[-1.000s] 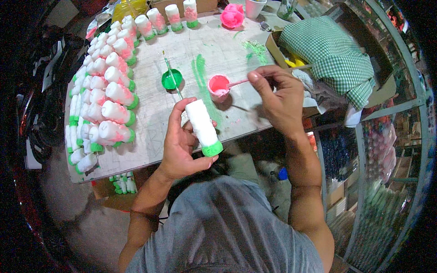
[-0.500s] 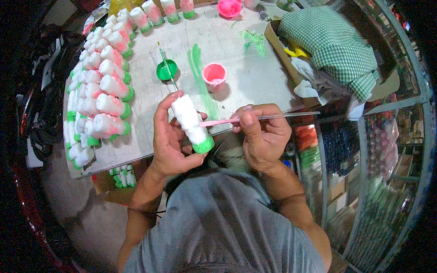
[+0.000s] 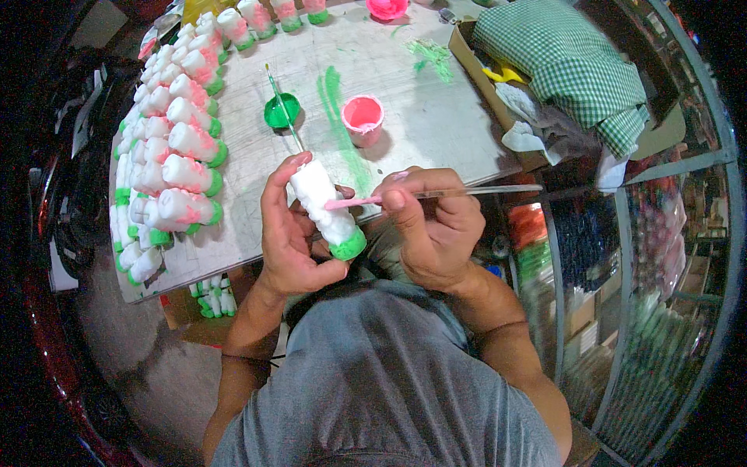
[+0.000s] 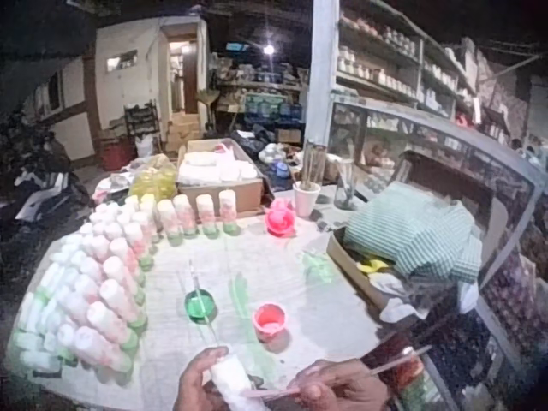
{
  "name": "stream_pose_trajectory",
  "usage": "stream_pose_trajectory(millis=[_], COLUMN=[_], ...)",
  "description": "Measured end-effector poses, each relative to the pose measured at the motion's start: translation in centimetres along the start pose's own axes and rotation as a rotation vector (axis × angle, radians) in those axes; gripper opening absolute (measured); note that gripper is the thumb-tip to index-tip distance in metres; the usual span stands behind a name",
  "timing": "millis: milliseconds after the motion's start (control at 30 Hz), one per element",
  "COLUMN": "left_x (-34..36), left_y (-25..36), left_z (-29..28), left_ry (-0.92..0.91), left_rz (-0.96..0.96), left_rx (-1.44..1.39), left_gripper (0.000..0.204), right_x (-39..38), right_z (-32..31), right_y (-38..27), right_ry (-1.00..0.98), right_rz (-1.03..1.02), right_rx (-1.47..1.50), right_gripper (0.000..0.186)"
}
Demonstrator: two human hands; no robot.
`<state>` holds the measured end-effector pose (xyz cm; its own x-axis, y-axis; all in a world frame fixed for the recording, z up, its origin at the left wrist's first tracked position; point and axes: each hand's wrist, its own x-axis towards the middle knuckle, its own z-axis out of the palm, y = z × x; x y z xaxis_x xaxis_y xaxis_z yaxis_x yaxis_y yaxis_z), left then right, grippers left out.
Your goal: The person paints pink details onto small white and green cylindrical objects using a fine brush. They repeatedly dip the brush into pink paint and apply it to the objects, which are arranged on a table.
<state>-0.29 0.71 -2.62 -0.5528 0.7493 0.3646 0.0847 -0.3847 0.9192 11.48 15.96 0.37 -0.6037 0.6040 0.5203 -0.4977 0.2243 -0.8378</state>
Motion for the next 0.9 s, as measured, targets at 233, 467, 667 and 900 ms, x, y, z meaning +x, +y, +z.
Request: stream_pose_trajectory(millis=[233,467,667,900], left_x=[0.05,-0.13,-0.18,-0.39], left_y=[-0.41,-0.25,-0.43,-0.54], left_z=[-0.55,-0.18,-0.22,-0.25], left_ry=[-0.049,-0.085,-0.109,-0.106], left_rz=[0.126,0.123,0.14,0.136], left_rx=[0.181,0.06,0.062,0.044], left_gripper=[0.113,0.113,0.114,0.114], right_x=[0.27,-0.36,-0.08,-0.1], right_z=[-0.51,-0.24,-0.41,-0.77], right_y=[-0.07,-0.29,-0.3,-0.3], right_ry=[0.069,0.033,0.067,0.072], right_rz=[0.068,0.135,0.229,0.217], right_rx=[0.004,0.041,0.148,0.195], right_gripper=[0.009,0.01,0.012,0.014])
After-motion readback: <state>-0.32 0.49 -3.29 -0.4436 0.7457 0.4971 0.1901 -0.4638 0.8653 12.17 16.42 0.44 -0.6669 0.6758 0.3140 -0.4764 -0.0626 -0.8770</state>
